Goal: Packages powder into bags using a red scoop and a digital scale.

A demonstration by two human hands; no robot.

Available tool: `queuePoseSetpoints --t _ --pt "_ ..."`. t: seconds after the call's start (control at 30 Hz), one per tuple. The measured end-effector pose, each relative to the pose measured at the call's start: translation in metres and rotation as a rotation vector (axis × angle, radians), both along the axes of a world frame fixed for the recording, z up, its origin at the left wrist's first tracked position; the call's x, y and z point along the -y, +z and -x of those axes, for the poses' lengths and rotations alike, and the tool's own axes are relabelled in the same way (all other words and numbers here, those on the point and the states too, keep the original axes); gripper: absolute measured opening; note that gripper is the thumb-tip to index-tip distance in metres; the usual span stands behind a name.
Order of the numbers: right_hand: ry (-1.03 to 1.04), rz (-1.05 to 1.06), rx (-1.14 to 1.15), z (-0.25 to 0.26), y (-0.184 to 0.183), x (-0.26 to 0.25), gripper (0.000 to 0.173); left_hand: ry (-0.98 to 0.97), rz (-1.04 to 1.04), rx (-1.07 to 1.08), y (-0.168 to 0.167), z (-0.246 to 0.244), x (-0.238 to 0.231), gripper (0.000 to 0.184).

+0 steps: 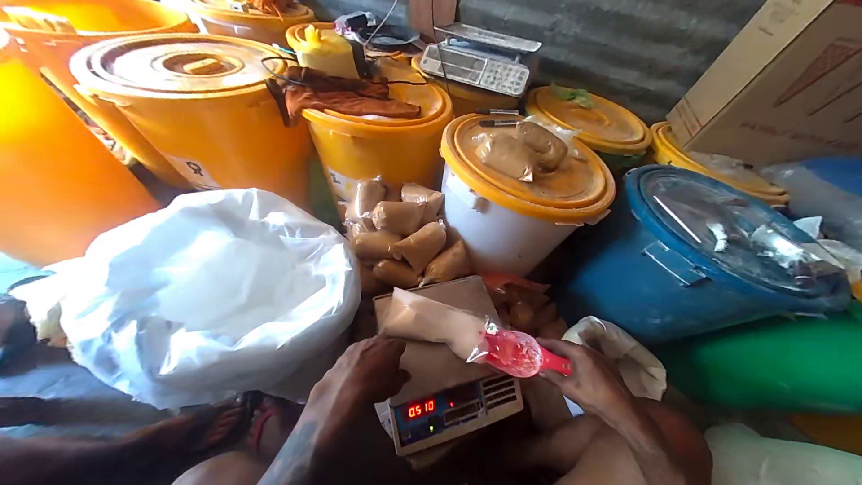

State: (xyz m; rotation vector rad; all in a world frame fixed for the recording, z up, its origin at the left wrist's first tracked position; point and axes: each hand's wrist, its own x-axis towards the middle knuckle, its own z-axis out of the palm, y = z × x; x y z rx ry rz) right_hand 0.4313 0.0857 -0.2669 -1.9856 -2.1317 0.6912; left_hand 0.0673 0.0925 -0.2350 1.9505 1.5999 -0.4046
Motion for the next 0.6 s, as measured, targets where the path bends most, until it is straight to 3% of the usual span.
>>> queuePoseSetpoints --t 0.2,0.33,0.6 --pt "-0.033 -0.076 -0.298 -0.039 -0.009 0.018 0.054 -0.006 -0.013 0.003 0.012 0.005 0.007 0.045" --pt "-0.066 -0.156 -0.366 -0.067 -0.006 0.035 0.058 0.018 -0.014 0.000 0.018 0.004 0.013 0.044" --pt "-0.089 -0.186 -0.409 -0.089 0.045 0.054 0.059 0.054 -0.008 -0.003 0.018 0.007 0.015 0.042"
